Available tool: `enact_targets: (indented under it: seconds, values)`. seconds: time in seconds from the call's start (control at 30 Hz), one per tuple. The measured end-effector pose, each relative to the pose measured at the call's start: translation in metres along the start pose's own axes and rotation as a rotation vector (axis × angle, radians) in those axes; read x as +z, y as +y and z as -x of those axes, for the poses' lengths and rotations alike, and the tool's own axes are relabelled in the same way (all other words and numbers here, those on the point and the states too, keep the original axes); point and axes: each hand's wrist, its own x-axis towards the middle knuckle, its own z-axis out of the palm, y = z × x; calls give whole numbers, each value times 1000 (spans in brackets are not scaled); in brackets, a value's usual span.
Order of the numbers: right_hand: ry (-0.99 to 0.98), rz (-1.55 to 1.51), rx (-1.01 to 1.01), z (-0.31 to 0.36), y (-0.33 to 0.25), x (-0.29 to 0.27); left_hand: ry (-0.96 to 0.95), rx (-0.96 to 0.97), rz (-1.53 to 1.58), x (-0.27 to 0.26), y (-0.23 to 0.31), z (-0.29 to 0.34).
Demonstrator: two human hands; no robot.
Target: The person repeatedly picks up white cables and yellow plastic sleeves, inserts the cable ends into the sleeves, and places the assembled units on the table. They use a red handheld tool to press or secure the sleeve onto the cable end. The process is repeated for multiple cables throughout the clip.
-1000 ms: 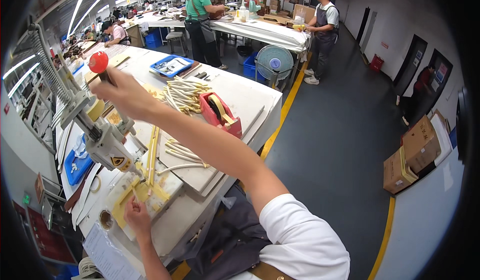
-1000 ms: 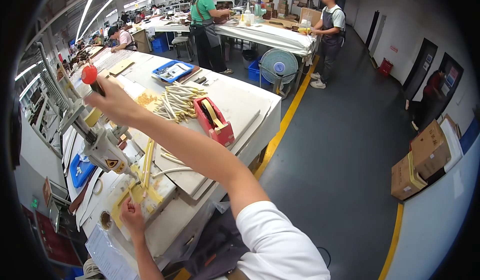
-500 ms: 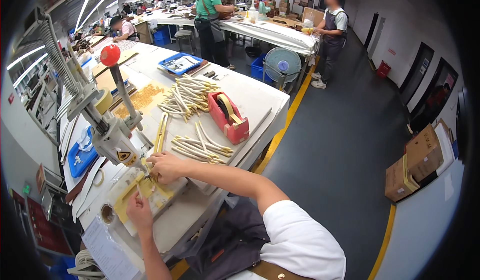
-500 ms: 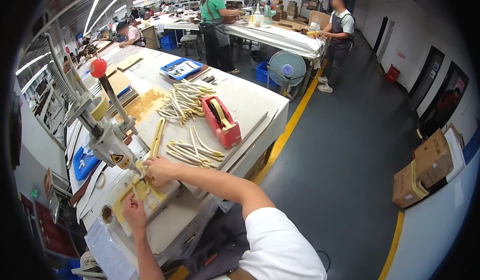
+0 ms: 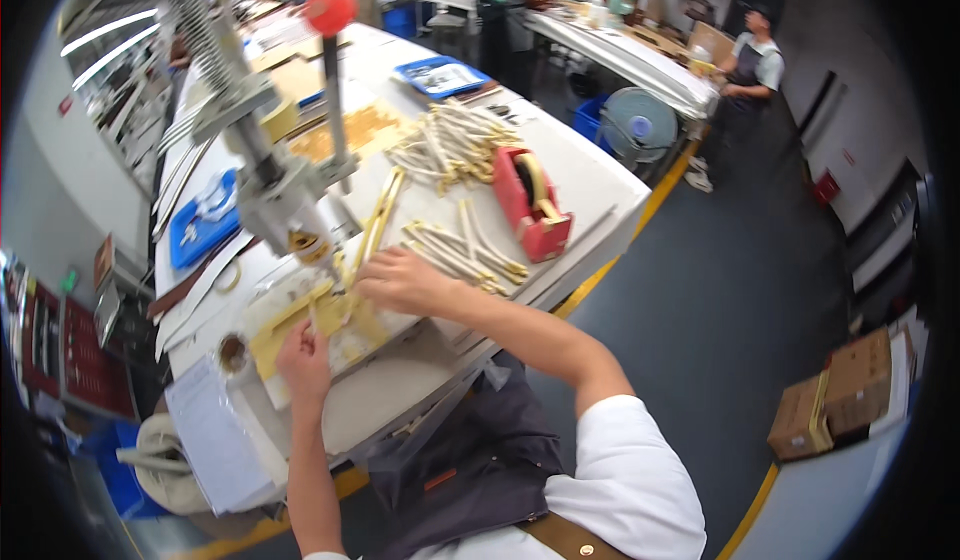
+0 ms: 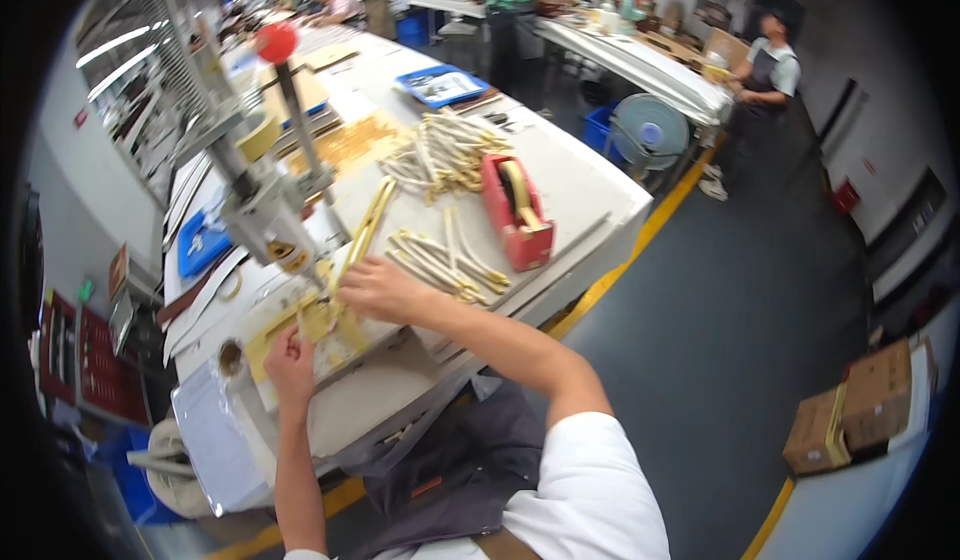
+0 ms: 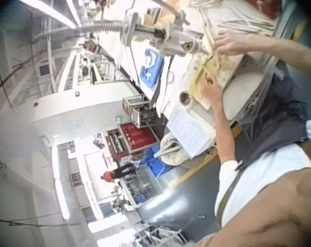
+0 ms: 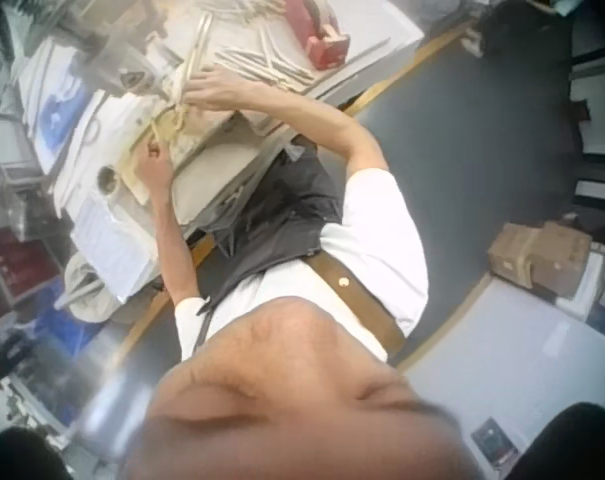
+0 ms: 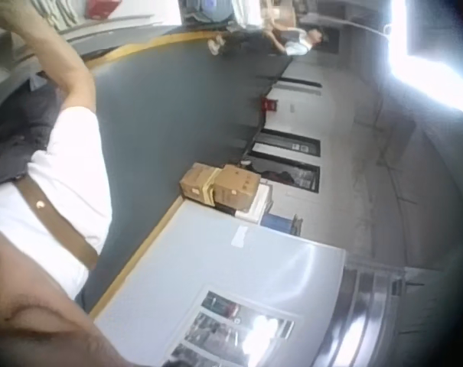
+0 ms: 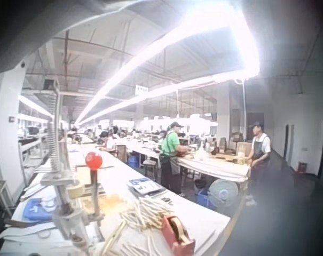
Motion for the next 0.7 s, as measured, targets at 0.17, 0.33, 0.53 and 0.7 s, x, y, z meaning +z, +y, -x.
enact_targets:
  seconds: [0.17, 0.33, 0.53, 0.7]
  values:
    - [373, 58, 212, 27, -1, -78, 38, -37, 101, -2, 0, 1]
    - [436, 372, 487, 68, 11, -117, 27, -49, 100, -1, 7, 2]
    - [68, 410, 806, 101, 12, -107, 18, -162, 388, 1, -8, 2]
    - [169, 76, 562, 57, -27, -118, -118, -302, 403, -44, 58, 30]
